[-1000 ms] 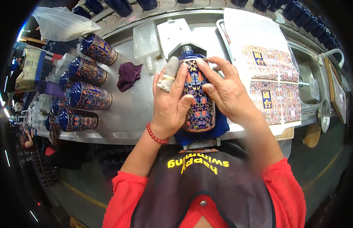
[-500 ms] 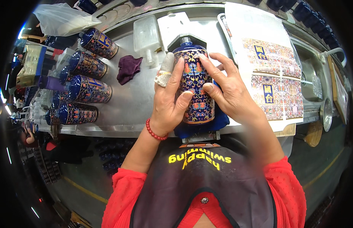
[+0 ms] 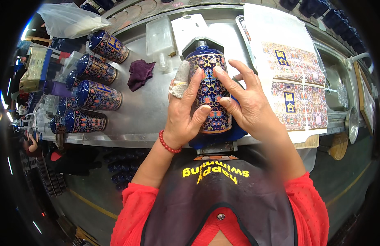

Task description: The person applies decorative stickers to blue cylindrical containers on a stainless steel workbench. They smooth each sticker with a green squeegee, rotate the container to cover all sides, and then place the finished container aside before starting on the next one.

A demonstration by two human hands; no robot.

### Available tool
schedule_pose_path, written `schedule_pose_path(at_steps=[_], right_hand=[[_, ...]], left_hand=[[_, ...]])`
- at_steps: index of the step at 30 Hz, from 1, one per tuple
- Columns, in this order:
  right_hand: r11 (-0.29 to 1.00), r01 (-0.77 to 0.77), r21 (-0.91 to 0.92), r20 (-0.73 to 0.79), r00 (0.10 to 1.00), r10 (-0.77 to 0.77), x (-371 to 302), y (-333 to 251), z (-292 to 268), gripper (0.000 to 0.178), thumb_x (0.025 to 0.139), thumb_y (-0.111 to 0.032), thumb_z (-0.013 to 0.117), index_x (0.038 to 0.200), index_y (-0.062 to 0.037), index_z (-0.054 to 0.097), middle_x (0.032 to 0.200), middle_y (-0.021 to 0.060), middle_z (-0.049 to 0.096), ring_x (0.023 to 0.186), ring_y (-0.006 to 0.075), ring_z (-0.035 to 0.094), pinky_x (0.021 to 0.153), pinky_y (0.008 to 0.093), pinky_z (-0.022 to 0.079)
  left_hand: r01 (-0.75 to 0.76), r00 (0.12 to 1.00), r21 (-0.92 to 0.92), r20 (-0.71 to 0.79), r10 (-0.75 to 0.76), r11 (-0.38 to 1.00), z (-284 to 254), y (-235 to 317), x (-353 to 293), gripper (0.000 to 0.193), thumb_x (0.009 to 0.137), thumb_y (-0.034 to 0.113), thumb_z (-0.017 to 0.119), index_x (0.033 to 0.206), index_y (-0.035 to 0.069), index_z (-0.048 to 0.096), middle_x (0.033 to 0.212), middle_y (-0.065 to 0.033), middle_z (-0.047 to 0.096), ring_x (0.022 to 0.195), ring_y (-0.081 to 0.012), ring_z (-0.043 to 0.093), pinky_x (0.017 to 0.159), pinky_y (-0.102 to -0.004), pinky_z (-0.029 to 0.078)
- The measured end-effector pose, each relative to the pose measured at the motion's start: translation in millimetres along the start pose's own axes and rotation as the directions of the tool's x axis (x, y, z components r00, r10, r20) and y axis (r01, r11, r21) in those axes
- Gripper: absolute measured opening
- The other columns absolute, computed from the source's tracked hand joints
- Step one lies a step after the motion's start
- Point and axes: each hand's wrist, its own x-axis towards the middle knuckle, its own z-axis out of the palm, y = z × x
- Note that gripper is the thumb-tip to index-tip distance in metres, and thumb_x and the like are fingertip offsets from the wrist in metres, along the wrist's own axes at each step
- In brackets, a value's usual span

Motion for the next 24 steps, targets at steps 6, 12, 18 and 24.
schedule_pose_path(at_steps=[6, 12, 18, 24], right_hand=[[0.999, 0.012, -0.048, 0.005, 1.0, -0.012, 0, -2, 4, 0.053, 0.091, -0.02, 0.072, 0.142, -0.0108, 0.058, 0.145, 0.0268, 0.045, 0.125, 0.0463, 0.05, 0.104, 0.0491, 0.045], [0.999, -0.018, -0.027, 0.014, 1.0, 0.018, -2, 1, 4, 0.053, 0.092, -0.021, 0.071, 0.142, -0.0119, 0.058, 0.144, 0.0269, 0.045, 0.124, 0.0463, 0.05, 0.104, 0.0491, 0.046], [0.997, -0.047, 0.057, 0.007, 0.999, 0.046, -16, 4, 5, 0.056, 0.093, -0.021, 0.071, 0.146, -0.0112, 0.055, 0.145, 0.026, 0.045, 0.118, 0.0437, 0.055, 0.101, 0.0477, 0.048], [0.998, -0.02, 0.067, -0.012, 1.0, 0.021, -27, 3, 7, 0.06, 0.091, -0.018, 0.073, 0.147, -0.0091, 0.053, 0.144, 0.0246, 0.046, 0.11, 0.039, 0.057, 0.098, 0.0454, 0.05]], left_hand=[[-0.017, 1.0, 0.013, 0.021, 0.017, 1.0, -1, -2, -1, 0.071, 0.098, 0.044, 0.063, 0.153, 0.002, 0.045, 0.158, -0.0302, 0.036, 0.143, -0.0438, 0.038, 0.119, -0.0499, 0.024], [-0.056, 0.998, 0.043, -0.003, 0.057, 0.997, 1, -3, -3, 0.076, 0.099, 0.049, 0.061, 0.153, 0.0, 0.043, 0.158, -0.03, 0.036, 0.144, -0.0441, 0.037, 0.12, -0.0497, 0.024], [0.112, 0.992, -0.099, 0.065, -0.106, 0.989, 2, 10, -26, 0.088, 0.097, 0.054, 0.062, 0.156, -0.005, 0.034, 0.155, -0.0286, 0.039, 0.144, -0.0431, 0.038, 0.12, -0.0495, 0.024], [0.023, 0.999, -0.023, 0.035, -0.022, 0.999, 5, 9, -29, 0.089, 0.096, 0.052, 0.064, 0.157, -0.004, 0.031, 0.155, -0.0289, 0.04, 0.144, -0.0434, 0.038, 0.119, -0.0495, 0.026]])
